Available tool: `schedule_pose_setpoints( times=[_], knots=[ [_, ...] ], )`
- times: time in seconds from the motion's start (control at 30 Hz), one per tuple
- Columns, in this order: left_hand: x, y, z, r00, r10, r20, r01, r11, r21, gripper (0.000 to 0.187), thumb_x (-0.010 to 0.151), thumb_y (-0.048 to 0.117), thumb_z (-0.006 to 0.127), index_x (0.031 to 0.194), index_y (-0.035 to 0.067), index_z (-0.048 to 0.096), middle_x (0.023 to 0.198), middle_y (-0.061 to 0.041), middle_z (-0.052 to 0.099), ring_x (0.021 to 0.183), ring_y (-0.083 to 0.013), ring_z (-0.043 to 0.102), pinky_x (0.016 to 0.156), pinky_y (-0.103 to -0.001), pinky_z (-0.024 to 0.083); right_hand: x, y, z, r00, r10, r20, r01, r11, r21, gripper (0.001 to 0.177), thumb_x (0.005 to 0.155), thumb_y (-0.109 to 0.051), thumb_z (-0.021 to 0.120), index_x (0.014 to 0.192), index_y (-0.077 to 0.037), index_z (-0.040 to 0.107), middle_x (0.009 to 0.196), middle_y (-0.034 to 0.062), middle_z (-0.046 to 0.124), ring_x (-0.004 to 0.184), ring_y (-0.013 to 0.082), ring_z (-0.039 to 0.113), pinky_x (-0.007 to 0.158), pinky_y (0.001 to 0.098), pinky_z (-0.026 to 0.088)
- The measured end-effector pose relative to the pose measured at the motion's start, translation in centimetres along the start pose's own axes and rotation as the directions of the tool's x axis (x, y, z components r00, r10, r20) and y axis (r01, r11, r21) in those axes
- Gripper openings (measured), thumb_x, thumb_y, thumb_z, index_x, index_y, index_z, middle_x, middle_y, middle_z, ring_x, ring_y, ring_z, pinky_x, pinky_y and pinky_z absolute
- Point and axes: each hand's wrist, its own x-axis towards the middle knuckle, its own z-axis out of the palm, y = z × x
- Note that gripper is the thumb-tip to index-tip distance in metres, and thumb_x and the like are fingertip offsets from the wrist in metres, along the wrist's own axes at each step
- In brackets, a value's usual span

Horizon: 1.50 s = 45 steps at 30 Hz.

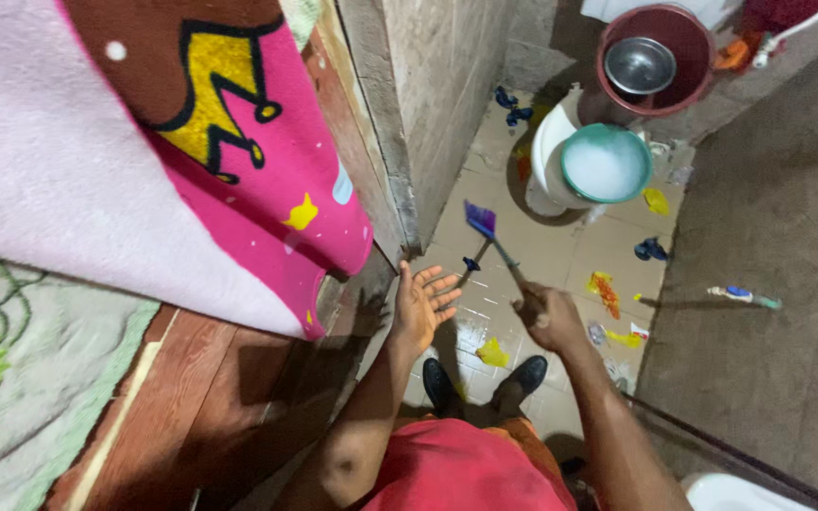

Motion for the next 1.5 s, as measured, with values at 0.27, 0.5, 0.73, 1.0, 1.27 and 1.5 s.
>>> schedule_pose_setpoints(
  times=[0.27,0.5,0.73,1.0,1.27,1.5],
  knots=[
    [0.3,-1.9,-0.1,0.998,-0.067,0.005,0.067,0.997,-0.022,0.096,0.091,0.081,0.019,0.148,0.007,0.04,0.147,-0.023,0.054,0.129,-0.0369,0.056,0.104,-0.053,0.041,-6.7,-5.2,-3.0,0.983,0.07,-0.17,-0.061,0.996,0.06,0.03,0.091,-0.028,0.067,0.111,-0.007,0.076,0.098,0.0179,0.076,0.091,0.0349,0.074,0.083,0.0418,0.057],
    [0.2,-2.1,-0.5,0.998,-0.054,0.007,0.055,0.998,-0.034,0.097,0.091,0.081,0.019,0.149,0.006,0.04,0.147,-0.023,0.053,0.13,-0.0375,0.055,0.105,-0.055,0.042,-10.0,-7.6,-4.8,0.92,0.234,-0.315,-0.253,0.967,-0.019,0.027,0.094,-0.027,0.066,0.111,-0.01,0.077,0.092,0.0188,0.075,0.085,0.0342,0.075,0.079,0.0417,0.058],
    [-0.6,-1.1,-2.2,0.999,-0.033,0.003,0.033,0.999,-0.042,0.102,0.088,0.085,0.02,0.151,0.008,0.04,0.148,-0.021,0.053,0.129,-0.038,0.054,0.104,-0.055,0.039,-9.5,-4.0,-2.5,0.89,0.234,-0.392,-0.226,0.972,0.067,0.03,0.091,-0.028,0.069,0.111,-0.006,0.077,0.088,0.0241,0.074,0.086,0.0385,0.075,0.077,0.0443,0.057],
    [0.0,0.3,-2.0,1.0,0.009,-0.011,-0.01,0.995,-0.094,0.103,0.088,0.084,0.019,0.151,0.006,0.038,0.151,-0.024,0.049,0.136,-0.0392,0.05,0.11,-0.058,0.036,-8.6,-6.9,-1.9,0.944,0.314,-0.1,-0.303,0.946,0.112,0.031,0.091,-0.03,0.065,0.11,-0.009,0.077,0.086,0.023,0.075,0.08,0.0383,0.076,0.076,0.0459,0.058],
    [0.4,-0.2,-1.7,1.0,-0.001,-0.009,0.0,0.991,-0.135,0.103,0.087,0.086,0.019,0.151,0.007,0.038,0.152,-0.023,0.049,0.137,-0.0384,0.049,0.113,-0.058,0.031,-8.8,-10.7,-1.4,0.974,0.222,-0.048,-0.205,0.95,0.234,0.029,0.088,-0.026,0.065,0.108,-0.008,0.078,0.091,0.0197,0.078,0.085,0.0307,0.079,0.078,0.0382,0.06],
    [1.9,-0.7,-2.3,1.0,-0.005,-0.017,0.002,0.989,-0.148,0.105,0.086,0.087,0.02,0.152,0.007,0.037,0.152,-0.024,0.049,0.137,-0.041,0.049,0.112,-0.059,0.031,-9.4,-11.2,-3.2,0.945,0.315,-0.084,-0.289,0.929,0.231,0.027,0.09,-0.027,0.068,0.108,-0.011,0.08,0.089,0.0121,0.08,0.082,0.0235,0.078,0.078,0.0348,0.06]
  ],
)
